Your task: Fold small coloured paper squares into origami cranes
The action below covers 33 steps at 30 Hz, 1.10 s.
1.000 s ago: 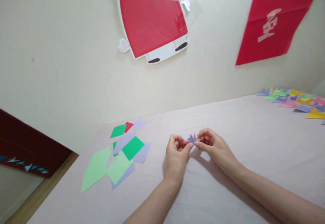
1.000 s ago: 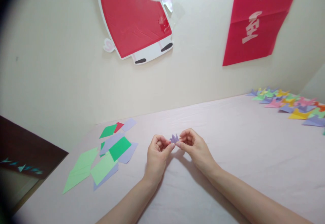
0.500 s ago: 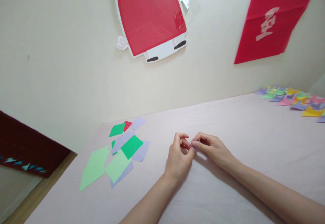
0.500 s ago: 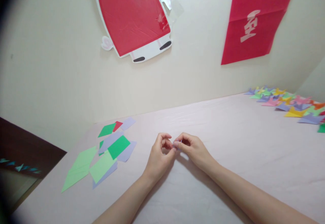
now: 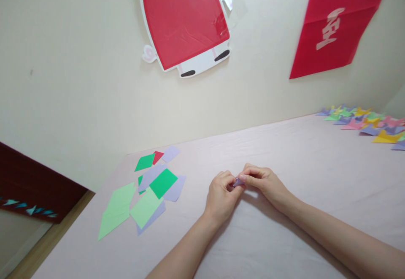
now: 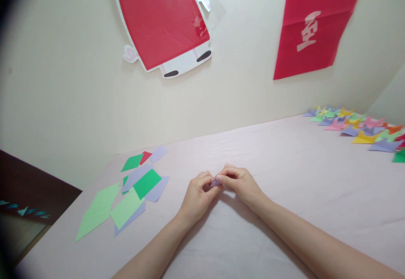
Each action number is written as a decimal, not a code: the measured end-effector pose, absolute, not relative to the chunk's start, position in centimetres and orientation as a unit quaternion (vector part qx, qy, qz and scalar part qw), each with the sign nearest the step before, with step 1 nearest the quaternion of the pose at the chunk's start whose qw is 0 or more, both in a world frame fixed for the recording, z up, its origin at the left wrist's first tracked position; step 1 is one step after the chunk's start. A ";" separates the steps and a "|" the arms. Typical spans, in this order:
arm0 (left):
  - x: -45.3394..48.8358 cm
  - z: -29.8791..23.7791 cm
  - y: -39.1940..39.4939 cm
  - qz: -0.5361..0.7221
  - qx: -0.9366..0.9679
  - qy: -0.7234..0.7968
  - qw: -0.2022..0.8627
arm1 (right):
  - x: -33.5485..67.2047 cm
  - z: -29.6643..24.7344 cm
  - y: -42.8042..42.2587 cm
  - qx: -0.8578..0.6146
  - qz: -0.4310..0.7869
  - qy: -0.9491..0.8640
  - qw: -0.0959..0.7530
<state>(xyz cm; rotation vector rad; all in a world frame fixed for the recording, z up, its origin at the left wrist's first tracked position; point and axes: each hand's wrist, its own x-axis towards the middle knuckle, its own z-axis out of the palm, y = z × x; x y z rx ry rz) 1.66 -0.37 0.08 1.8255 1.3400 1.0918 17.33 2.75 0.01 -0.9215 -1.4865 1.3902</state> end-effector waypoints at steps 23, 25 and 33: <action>0.8 -0.8 0.5 0.420 0.651 0.481 0.411 | 17.3 0.2 2.8 -0.399 0.535 -0.601 0.439; 0.8 -0.8 0.5 0.429 0.639 0.487 0.413 | 17.4 0.3 2.8 -0.404 0.517 -0.597 0.462; 0.7 -1.3 0.6 0.432 0.650 0.489 0.388 | 17.6 0.2 2.4 -0.370 0.451 -0.691 0.428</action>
